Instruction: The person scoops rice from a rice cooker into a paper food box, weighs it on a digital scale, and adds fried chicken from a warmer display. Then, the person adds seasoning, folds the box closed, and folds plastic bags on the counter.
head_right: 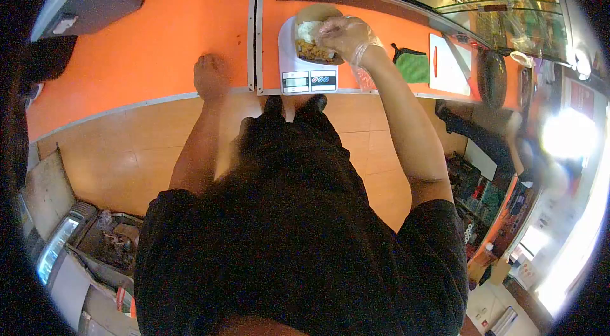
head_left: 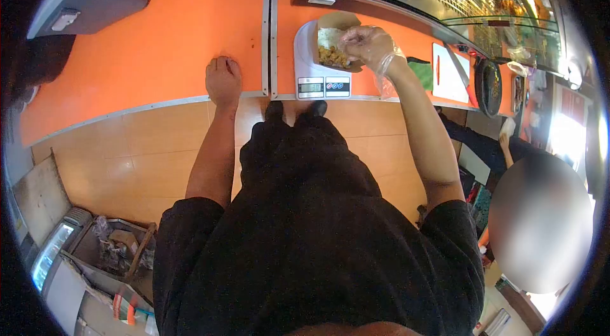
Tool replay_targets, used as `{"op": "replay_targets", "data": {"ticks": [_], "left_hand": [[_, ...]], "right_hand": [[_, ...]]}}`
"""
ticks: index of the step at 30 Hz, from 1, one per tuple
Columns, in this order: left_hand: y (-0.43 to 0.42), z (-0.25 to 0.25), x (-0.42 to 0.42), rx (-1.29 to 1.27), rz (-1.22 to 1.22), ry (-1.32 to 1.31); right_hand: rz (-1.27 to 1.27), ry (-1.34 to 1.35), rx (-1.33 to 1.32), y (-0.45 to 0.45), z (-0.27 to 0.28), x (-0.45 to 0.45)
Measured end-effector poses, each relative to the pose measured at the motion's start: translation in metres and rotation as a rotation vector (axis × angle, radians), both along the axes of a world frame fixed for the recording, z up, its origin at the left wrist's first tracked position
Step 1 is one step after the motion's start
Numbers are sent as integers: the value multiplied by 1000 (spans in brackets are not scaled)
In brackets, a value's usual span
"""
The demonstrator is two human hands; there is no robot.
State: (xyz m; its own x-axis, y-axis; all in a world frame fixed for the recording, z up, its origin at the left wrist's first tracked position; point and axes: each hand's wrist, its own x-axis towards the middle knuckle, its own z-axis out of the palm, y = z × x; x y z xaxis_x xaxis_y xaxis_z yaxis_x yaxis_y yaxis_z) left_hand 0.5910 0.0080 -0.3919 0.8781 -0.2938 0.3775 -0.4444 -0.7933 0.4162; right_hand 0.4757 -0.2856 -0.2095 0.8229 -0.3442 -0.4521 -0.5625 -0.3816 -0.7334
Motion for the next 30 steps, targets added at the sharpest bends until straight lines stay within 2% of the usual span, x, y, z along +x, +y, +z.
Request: {"op": "replay_targets", "data": {"ticks": [5, 7, 11, 13, 17, 20, 23, 24, 26, 28, 30], "left_hand": [[1, -5, 0, 2, 11, 24], [0, -5, 0, -2, 13, 13], [1, -6, -1, 3, 17, 22], [2, -4, -1, -5, 2, 11], [1, -3, 0, -8, -7, 23], [0, 0, -2, -16, 11, -19], [-1, -3, 0, 8, 11, 0], [-1, -3, 0, 9, 7, 1], [-1, -1, -1, 32, 15, 13], [0, -2, 0, 14, 3, 11], [1, -2, 0, -5, -4, 10]], "right_hand": [[61, -22, -72, -9, -14, 1], [258, 127, -412, -8, -11, 5], [182, 117, -353, -16, 30, 6], [-72, -60, -22, -19, 60, 1], [-173, -146, -10, -39, 82, -16], [-173, -34, -24, -37, 87, -18], [-21, 147, -71, -2, 69, -10], [191, 172, -265, -4, 45, -9], [405, 196, -453, -1, 10, 4], [531, 365, -716, 5, -10, 15], [548, 388, -707, 3, -19, 19]]}}
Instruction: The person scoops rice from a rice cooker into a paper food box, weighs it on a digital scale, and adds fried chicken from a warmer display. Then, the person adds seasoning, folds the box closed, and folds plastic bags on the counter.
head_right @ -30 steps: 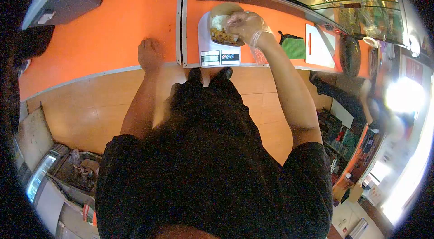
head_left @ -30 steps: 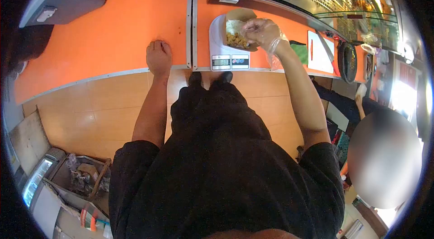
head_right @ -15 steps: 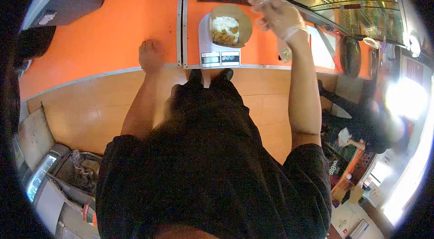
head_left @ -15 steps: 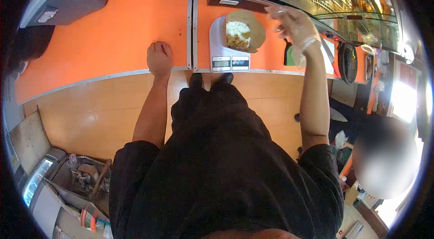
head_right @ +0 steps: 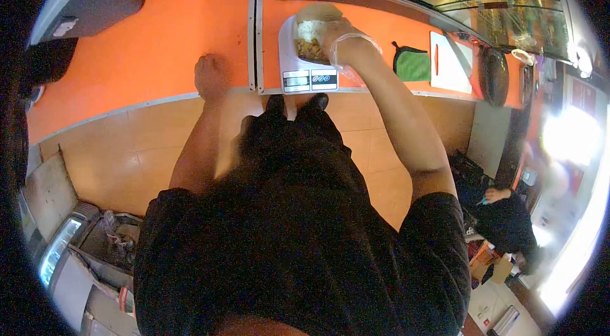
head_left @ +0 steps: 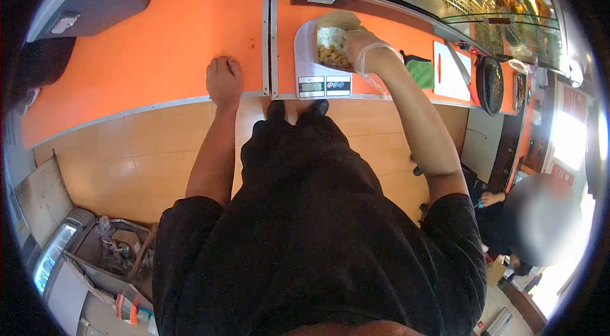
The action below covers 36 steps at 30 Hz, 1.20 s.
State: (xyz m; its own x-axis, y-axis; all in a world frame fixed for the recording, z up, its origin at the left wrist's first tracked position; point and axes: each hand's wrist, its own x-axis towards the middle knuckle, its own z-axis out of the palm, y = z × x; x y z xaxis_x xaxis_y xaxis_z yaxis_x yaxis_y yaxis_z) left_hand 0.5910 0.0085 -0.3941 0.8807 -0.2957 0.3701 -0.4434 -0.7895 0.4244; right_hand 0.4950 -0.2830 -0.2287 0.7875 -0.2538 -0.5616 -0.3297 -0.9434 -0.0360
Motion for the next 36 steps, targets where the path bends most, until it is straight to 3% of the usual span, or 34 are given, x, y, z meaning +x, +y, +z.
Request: {"op": "replay_targets", "data": {"ticks": [5, 7, 11, 12, 14, 16, 19, 27, 36], "left_hand": [[-1, -3, 1, -35, 20, -73], [0, -4, 1, -23, 17, -71], [-1, -1, 1, 5, 20, -30], [0, -1, 1, 7, 20, -28], [0, 3, 0, 65, 29, 137], [0, -1, 1, 33, 17, 41], [0, -3, 3, 12, 8, -37], [0, 2, 1, 17, 5, -46], [0, 1, 1, 6, 12, 9]], "right_hand": [[173, 87, -9, -14, 0, 4], [424, 64, 19, -17, 13, 6], [448, -41, -29, -18, 39, 0], [122, -14, 168, -16, 53, -1], [-208, 18, 362, -8, 82, -8], [-571, -302, 545, -3, 105, -19], [-636, -433, 697, -21, 116, -36], [-987, -751, 578, -14, 161, -66], [-1010, -866, 525, -42, 156, -88]]}}
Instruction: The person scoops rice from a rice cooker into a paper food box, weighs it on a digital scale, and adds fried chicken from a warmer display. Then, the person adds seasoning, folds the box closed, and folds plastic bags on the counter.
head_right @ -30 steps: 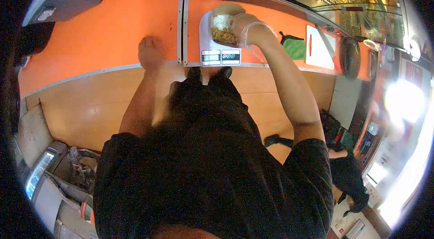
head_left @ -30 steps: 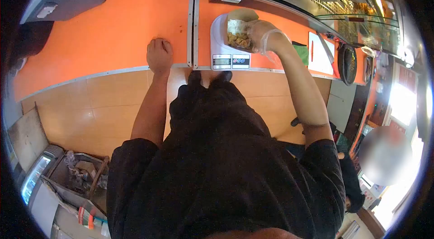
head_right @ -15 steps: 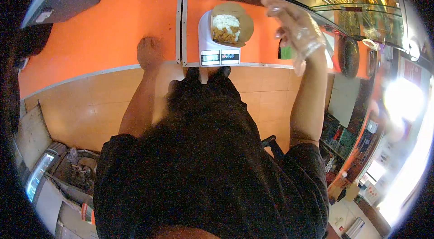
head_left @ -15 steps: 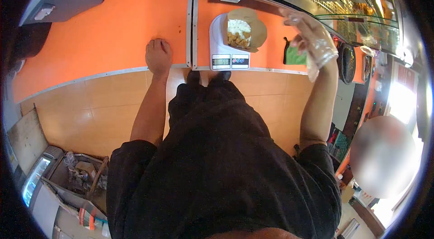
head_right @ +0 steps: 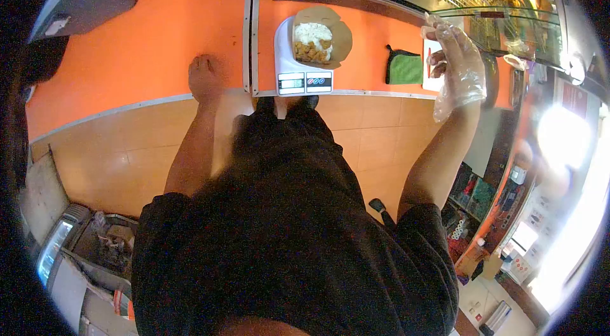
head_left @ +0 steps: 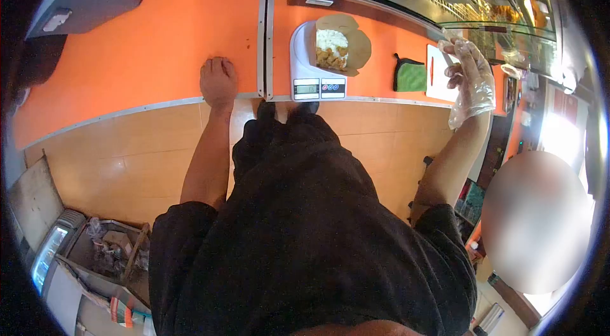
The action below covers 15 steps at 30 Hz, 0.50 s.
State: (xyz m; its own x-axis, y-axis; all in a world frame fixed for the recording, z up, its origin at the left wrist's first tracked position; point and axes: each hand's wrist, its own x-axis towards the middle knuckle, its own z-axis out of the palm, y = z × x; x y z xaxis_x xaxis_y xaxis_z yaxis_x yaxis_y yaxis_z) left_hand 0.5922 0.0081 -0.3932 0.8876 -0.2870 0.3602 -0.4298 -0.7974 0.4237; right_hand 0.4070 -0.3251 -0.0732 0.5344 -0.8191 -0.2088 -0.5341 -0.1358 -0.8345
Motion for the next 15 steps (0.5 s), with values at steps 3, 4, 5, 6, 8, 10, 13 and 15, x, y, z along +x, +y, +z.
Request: {"op": "replay_targets", "data": {"ticks": [3, 4, 5, 6, 8, 10, 13, 15], "left_hand": [[0, 0, 0, 23, 2, -23], [1, -1, 1, 2, -8, -33], [1, -1, 1, -20, -21, -43], [7, -8, 0, -14, -22, -16], [5, -25, 5, -37, -31, -1], [3, -14, 2, -39, -41, 139], [-4, 3, -4, -58, 0, 70], [3, -3, -4, -53, -15, 1]], "right_hand": [[-16, -2, -16, -4, -4, 0], [-26, 11, -12, -4, -4, 2], [-38, 24, -9, -2, -4, 3], [50, 26, -25, -2, -5, 0], [157, 55, -87, -8, -4, -1], [161, -118, -3, -19, -19, -5], [-3, -215, 54, -27, -33, 4], [-19, -218, 34, -24, -25, 9]]}}
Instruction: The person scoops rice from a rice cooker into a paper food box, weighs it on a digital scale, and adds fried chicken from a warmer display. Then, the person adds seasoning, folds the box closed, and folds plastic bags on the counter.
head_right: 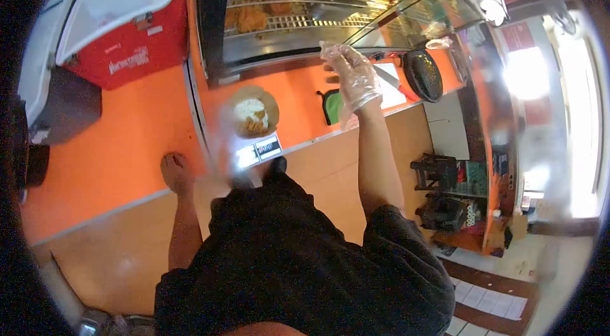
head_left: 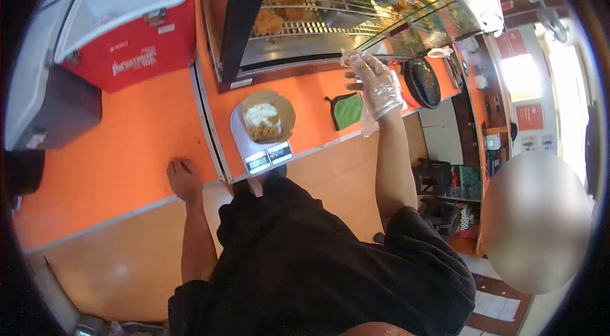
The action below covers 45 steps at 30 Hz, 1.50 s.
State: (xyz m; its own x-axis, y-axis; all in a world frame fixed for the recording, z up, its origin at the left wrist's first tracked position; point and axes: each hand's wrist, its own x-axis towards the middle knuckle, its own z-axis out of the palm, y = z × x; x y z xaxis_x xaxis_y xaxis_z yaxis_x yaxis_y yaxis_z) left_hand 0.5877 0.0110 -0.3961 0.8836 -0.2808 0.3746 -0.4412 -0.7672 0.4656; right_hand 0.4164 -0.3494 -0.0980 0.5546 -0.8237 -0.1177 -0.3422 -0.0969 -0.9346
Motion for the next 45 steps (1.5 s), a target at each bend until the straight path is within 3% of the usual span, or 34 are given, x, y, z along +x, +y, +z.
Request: {"op": "replay_targets", "data": {"ticks": [2, 4, 6, 8, 10, 12, 14, 15, 17, 18, 20, 22, 24, 26, 27, 28, 30, 31, 32, 34, 36, 37, 38, 42, 44, 45], "left_hand": [[-2, -5, 8, 19, -1, -70], [0, -4, 5, 29, -20, 58], [-4, 3, 1, -19, -4, 42], [0, 8, 0, -181, -46, 175], [0, -7, 7, -715, -34, 271], [-16, 79, -13, -803, -105, 370], [-30, 142, -33, -999, -464, 603], [-30, 145, -43, -984, -468, 605], [-26, 152, -57, -839, -734, 777], [-25, 159, -55, -828, -744, 774], [-23, 175, -49, -272, -677, 569], [-30, 172, -39, -308, -592, 526], [-34, 168, -27, -351, -514, 470], [-39, 173, -18, -398, -582, 711], [-46, 176, -18, -401, -601, 689], [-59, 182, -24, -368, -546, 274], [-77, 209, -46, -395, -653, 9], [-83, 238, -64, -439, -834, 164], [-102, 268, -86, -356, -931, 129], [-131, 285, -104, -301, -1073, 60], [-154, 264, -105, -477, -1083, 250], [-163, 263, -101, -488, -1058, 281], [-169, 264, -98, -498, -1116, 263], [-189, 262, -84, -248, -973, 195], [-202, 257, -81, -188, -933, 242], [-211, 255, -80, -413, -932, 388]], "right_hand": [[17, -49, -3, -3, -1, 0], [44, -80, 22, -3, -5, 0], [32, -367, 148, 1, -14, 4], [215, -480, 488, 25, -6, 8], [339, -501, 713, 60, -10, 8], [500, -493, 984, 100, -35, 6], [633, -329, 1246, 145, -39, -4], [727, -280, 1293, 162, -47, -6], [822, -245, 1332, 176, -67, -10], [850, -244, 1327, 178, -76, -11], [878, -258, 1319, 182, -78, -13], [899, -461, 1318, 185, -68, -15], [861, -472, 1285, 181, -61, -28], [827, -484, 1234, 177, -57, -35], [820, -590, 1259, 175, -56, -36], [796, -618, 1277, 169, -52, -31], [750, -674, 1312, 157, -43, -22], [525, -702, 1258, 155, -52, -19], [295, -729, 1200, 153, -55, -16], [348, -939, 686, 145, -28, 9], [175, -962, 984, 124, -58, 18], [253, -1105, 1097, 116, -63, 17], [240, -1141, 1043, 111, -57, 13], [72, -1073, 990, 118, -47, 3], [-73, -817, 242, 137, -36, 9], [-119, -763, 1, 145, -55, 9]]}}
